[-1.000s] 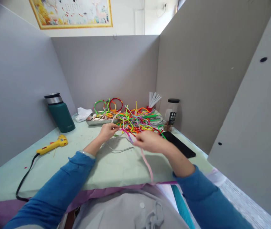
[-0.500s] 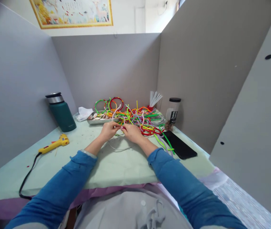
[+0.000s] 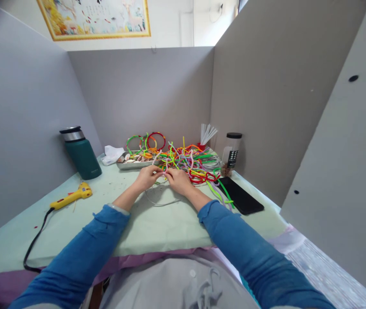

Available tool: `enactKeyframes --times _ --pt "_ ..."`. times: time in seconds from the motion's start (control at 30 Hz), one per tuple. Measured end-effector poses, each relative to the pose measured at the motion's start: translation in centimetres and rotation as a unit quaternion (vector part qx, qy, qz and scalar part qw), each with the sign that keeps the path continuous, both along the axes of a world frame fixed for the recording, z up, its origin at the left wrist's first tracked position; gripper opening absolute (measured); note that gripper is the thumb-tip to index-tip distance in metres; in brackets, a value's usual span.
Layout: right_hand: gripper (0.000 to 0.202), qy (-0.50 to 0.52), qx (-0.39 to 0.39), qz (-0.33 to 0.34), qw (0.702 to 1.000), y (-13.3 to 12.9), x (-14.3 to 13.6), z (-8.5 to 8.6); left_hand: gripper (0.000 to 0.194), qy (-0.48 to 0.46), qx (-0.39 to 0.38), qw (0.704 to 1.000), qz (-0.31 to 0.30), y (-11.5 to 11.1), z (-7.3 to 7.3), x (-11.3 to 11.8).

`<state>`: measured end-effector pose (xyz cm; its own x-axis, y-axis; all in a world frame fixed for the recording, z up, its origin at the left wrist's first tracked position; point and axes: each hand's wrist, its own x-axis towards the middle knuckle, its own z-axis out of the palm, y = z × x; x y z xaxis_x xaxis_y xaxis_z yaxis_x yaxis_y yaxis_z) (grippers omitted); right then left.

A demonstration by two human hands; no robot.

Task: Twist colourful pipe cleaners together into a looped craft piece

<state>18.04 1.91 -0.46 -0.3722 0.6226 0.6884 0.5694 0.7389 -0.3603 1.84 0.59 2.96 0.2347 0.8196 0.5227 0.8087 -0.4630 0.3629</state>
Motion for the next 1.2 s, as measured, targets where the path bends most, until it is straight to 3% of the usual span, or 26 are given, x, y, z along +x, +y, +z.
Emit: enactKeyframes --times 0.2,0.37,0.53,0.8,1.0,1.2 --pt "0.025 0.015 0.006 0.009 1.000 0.1 0.0 0.1 0.024 0.011 0.006 1.000 0.003 0.1 -0.1 0.0" --pt "0.022 0.015 0.006 0.018 1.000 0.0 0.1 0.0 0.029 -0.034 -0.078 0.996 -0.006 -0.1 0.1 -0.2" --pt "0.022 0.016 0.003 0.034 0.999 -0.4 0.2 0.2 0.026 -0.165 -0.223 0.958 -0.070 -0.5 0.1 -0.2" --pt "0.024 0.039 -0.016 0.048 0.998 -0.7 0.3 0.5 0.029 -0.276 -0.325 0.896 -0.124 -0.9 0.3 -0.3" --pt "0.026 0.040 -0.019 0.062 0.997 -0.6 0.4 0.6 0.027 -0.317 -0.361 0.862 -0.162 -0.8 0.1 -0.6" --pt "0.024 0.032 -0.032 0.041 0.998 -0.3 0.5 0.5 0.013 -0.299 -0.347 0.874 -0.161 -0.5 0.3 -0.4"
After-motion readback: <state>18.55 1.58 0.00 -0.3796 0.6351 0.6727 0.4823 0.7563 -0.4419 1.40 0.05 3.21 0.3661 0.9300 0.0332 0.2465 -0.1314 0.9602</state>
